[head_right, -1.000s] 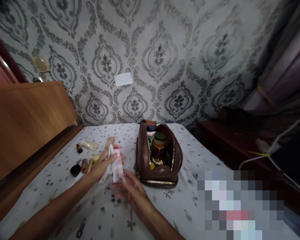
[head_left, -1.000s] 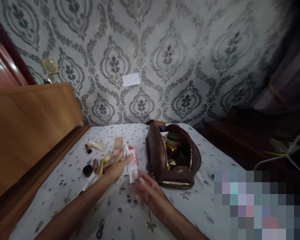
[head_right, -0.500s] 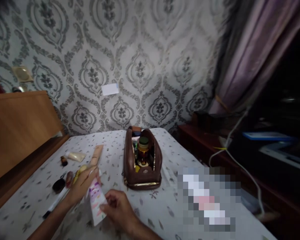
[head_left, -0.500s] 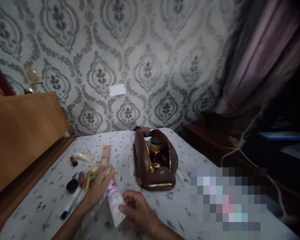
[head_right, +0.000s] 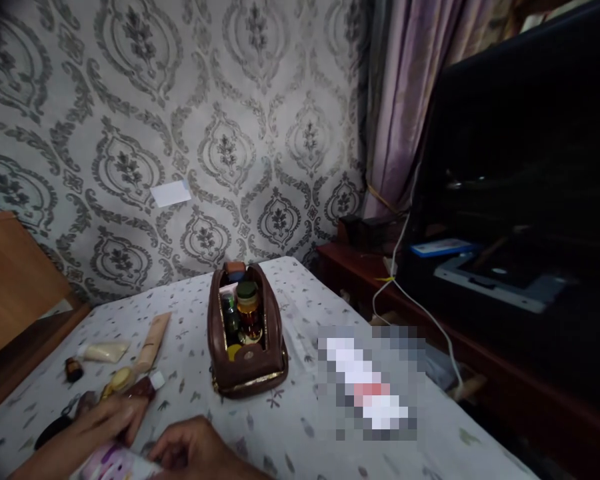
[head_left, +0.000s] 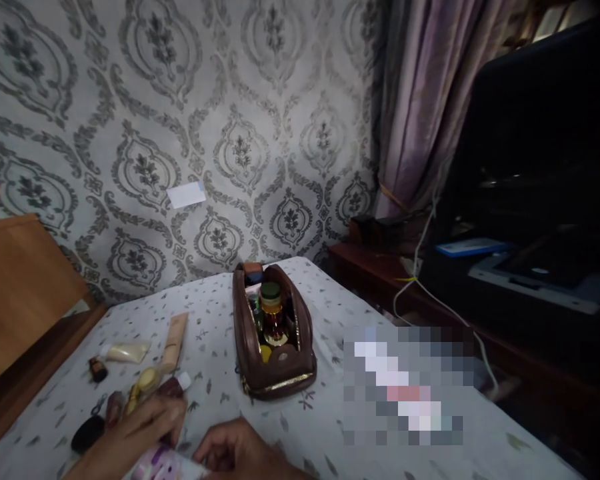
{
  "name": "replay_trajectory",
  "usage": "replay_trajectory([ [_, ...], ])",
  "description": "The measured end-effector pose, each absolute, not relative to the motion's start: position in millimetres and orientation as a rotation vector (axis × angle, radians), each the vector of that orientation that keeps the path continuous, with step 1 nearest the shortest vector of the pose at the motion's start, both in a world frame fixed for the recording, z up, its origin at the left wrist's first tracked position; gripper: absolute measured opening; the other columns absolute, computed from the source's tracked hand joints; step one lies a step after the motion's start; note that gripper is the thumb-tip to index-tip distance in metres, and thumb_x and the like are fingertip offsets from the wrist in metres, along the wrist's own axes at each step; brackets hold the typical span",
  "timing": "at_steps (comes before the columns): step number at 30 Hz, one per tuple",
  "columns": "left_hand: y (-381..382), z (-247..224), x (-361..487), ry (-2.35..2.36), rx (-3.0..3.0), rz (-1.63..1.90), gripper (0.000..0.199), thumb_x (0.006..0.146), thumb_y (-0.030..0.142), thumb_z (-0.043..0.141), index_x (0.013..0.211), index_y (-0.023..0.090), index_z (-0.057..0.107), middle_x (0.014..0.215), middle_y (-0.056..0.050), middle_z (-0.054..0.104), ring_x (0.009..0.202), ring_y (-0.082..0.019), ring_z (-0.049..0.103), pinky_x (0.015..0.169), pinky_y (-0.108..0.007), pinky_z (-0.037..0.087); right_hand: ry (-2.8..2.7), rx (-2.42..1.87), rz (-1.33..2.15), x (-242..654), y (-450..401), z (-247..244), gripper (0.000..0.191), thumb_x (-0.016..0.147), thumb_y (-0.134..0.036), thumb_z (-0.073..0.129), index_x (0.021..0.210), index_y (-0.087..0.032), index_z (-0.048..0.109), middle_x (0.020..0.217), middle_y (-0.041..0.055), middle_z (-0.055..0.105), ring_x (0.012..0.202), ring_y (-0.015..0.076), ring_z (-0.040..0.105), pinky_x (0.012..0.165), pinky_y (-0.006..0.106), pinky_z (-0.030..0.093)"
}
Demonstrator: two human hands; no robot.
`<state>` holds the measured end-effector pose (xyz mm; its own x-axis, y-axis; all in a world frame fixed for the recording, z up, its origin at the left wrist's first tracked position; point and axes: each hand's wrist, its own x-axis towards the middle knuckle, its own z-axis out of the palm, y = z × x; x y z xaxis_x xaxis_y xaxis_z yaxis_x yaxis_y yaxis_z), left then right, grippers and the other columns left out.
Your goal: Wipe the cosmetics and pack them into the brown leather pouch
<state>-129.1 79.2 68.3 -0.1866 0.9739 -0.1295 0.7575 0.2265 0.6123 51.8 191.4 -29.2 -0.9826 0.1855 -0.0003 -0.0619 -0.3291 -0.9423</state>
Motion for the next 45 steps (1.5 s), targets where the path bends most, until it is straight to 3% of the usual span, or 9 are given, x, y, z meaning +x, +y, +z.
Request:
replay_trajectory([
  [6,107,81,-111,1.927,1.273,1.018,0.063,0.086,0.070,0.036,0.053,0.019,0.056,0.055,-0.001,0.053,0.058,-0.016,0.049,0.060,-0.026,0.044,-1.633,-0.273,2.450,66,189,1,0.062,0.055,-0.063,0.082,0.087,-0.014,0.061,0.061,-0.0076,0.057,0.036,0.0027,0.044,0.035,0.016,0.030],
  [10,120,69,-99,1.835,0.794,1.499,0.063,0.071,0.078,0.053,0.057,0.017,0.056,0.049,0.001,0.050,0.045,-0.010,0.042,0.047,-0.022,0.034,-1.580,-0.279,2.379,60,188,5,0.052,0.064,-0.059,0.078,0.083,-0.017,0.056,0.058,-0.0086,0.054,0.035,0.0030,0.044,0.033,0.015,0.029],
  [15,120,46,-67,1.783,0.520,1.703,0.072,0.070,0.084,0.046,0.075,0.015,0.062,0.051,0.002,0.054,0.045,-0.013,0.050,0.045,-0.023,0.037,-1.600,-0.345,2.213,58,186,8,0.047,0.070,-0.059,0.073,0.082,-0.019,0.052,0.058,-0.0083,0.054,0.037,0.0051,0.048,0.035,0.016,0.032],
  [21,104,28,-33,1.644,0.769,1.608,0.050,0.078,0.061,0.065,0.101,0.016,0.060,0.065,0.003,0.060,0.052,-0.012,0.054,0.050,-0.023,0.045,-1.610,-0.435,1.985,61,184,8,0.037,0.081,-0.054,0.064,0.083,-0.020,0.051,0.060,-0.0067,0.054,0.042,0.0080,0.050,0.041,0.019,0.039],
  [26,88,38,-49,1.632,1.002,1.361,0.048,0.086,0.050,0.061,0.122,0.019,0.057,0.074,0.001,0.063,0.050,-0.011,0.050,0.046,-0.021,0.045,-1.997,-0.432,1.645,75,190,25,0.021,0.084,-0.037,0.063,0.075,-0.018,0.059,0.065,-0.0023,0.060,0.056,0.0108,0.052,0.053,0.021,0.038],
  [30,84,66,-64,1.594,1.241,1.034,0.034,0.087,0.045,0.061,0.106,0.019,0.068,0.083,-0.003,0.069,0.063,-0.015,0.059,0.055,-0.022,0.049,-2.181,-0.475,1.356,104,201,52,0.014,0.083,-0.032,0.067,0.082,-0.018,0.069,0.075,0.0012,0.066,0.066,0.0142,0.056,0.063,0.026,0.043],
  [35,101,82,-52,1.420,1.250,0.791,0.026,0.081,0.043,0.068,0.076,0.018,0.072,0.066,-0.002,0.068,0.062,-0.018,0.064,0.060,-0.025,0.052,-2.218,-0.280,1.439,145,217,81,0.053,0.078,-0.036,0.076,0.128,-0.029,0.060,0.112,0.0063,0.065,0.099,0.0213,0.061,0.079,0.030,0.050],
  [38,117,80,-37,1.340,1.178,0.837,0.031,0.077,0.048,0.070,0.073,0.018,0.072,0.059,-0.001,0.064,0.049,-0.015,0.058,0.048,-0.024,0.049,-2.261,-0.170,1.488,167,232,96,0.026,0.086,-0.035,0.069,0.111,-0.028,0.067,0.101,0.0048,0.065,0.089,0.0182,0.063,0.072,0.029,0.051],
  [45,155,74,-20,1.766,1.748,0.859,0.042,0.095,0.040,0.048,0.132,0.023,0.058,0.079,-0.004,0.072,0.064,-0.017,0.067,0.062,-0.025,0.055,-2.008,-0.498,0.931,207,293,133,0.019,0.087,-0.034,0.067,0.104,-0.026,0.063,0.092,0.0030,0.067,0.074,0.0157,0.063,0.059,0.025,0.050],
])
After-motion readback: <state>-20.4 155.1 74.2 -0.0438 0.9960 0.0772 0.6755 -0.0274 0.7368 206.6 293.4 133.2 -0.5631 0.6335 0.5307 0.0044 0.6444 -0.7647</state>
